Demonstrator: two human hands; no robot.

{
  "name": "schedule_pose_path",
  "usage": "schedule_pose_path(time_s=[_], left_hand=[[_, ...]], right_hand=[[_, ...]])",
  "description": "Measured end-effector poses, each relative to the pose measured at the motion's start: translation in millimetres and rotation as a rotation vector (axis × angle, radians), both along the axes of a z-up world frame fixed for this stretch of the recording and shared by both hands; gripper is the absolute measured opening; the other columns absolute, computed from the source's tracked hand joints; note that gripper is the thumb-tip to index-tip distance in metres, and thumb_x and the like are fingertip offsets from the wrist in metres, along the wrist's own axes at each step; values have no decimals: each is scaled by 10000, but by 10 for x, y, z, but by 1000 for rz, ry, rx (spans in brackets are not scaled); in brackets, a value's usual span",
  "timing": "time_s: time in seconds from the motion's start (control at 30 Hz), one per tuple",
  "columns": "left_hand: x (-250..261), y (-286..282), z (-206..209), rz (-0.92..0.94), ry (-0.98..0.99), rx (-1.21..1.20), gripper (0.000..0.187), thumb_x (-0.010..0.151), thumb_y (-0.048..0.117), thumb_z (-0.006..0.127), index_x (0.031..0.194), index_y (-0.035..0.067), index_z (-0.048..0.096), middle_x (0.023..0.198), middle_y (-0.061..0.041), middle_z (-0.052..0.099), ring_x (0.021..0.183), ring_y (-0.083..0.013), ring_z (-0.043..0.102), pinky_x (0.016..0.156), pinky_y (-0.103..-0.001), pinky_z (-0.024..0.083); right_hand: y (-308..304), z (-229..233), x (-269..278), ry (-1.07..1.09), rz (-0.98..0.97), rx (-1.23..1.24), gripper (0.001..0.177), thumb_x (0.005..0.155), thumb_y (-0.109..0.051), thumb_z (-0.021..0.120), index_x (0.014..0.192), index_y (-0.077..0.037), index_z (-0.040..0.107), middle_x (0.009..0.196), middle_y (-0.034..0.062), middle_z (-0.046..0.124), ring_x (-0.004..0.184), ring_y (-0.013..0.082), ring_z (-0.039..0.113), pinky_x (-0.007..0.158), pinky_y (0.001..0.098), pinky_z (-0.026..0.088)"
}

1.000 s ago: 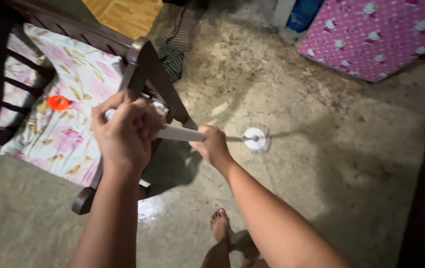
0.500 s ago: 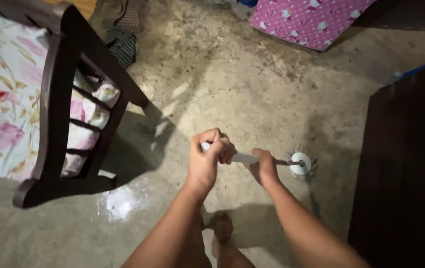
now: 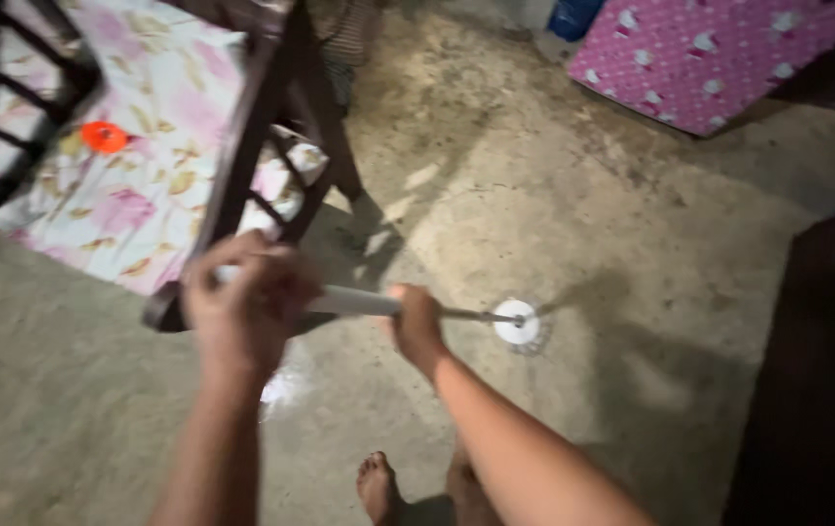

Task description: The person assembles a mop by connecting the handle segments and attaching the mop head, then moves the completed mop between different rooms.

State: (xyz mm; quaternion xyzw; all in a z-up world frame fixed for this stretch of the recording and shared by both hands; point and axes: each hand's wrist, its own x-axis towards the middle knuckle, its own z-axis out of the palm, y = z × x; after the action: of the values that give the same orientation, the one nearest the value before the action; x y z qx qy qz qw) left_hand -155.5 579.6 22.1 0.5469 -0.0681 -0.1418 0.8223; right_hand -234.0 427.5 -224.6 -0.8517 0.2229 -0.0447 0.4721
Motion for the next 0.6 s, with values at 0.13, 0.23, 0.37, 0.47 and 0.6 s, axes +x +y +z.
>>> schedule_pose_path(time_s=[0.13,0.23,0.37,0.47,0.6], left_hand=[[77,975,490,65,-208,36,294,905,-24,517,641,51,409,611,-99,431,510,-194,467,512,-342,396],[23,1471,883,126,-270,93,318,915,-26,500,625,62,405,590,-63,382,482,-177,438,507,-357,411],[39,1865,1045,180,-294,181,273,896,-4,450,643,93,417,568,-62,370,443,-168,403,538,-398,469],[125,1972,879,39,-229,-41,285,886,-24,474,628,84,418,535,-61,388,414,-147,395,535,-379,414],[199,1687,336,-42,-133,-55,203,915,76,520,713,73,505,615,-85,491,507,-211,493,537,-385,475]], right_hand=[[1241,255,489,-254,22,460,280,793,-203,747,675,-58,539,704,153,607,663,392,637,568,455,513],[1867,577,763,-422,118,126,234,731,-217,763,678,-79,581,713,129,635,709,327,663,632,449,518],[2298,822,781,-488,178,61,267,780,-233,781,693,-73,586,742,145,652,766,376,654,690,473,515],[2192,838,617,-488,191,132,273,758,-217,779,670,-53,580,689,162,644,727,380,652,737,478,515],[1808,565,169,-40,51,-6,228,775,-254,769,792,-67,641,786,195,692,823,397,677,731,492,517]])
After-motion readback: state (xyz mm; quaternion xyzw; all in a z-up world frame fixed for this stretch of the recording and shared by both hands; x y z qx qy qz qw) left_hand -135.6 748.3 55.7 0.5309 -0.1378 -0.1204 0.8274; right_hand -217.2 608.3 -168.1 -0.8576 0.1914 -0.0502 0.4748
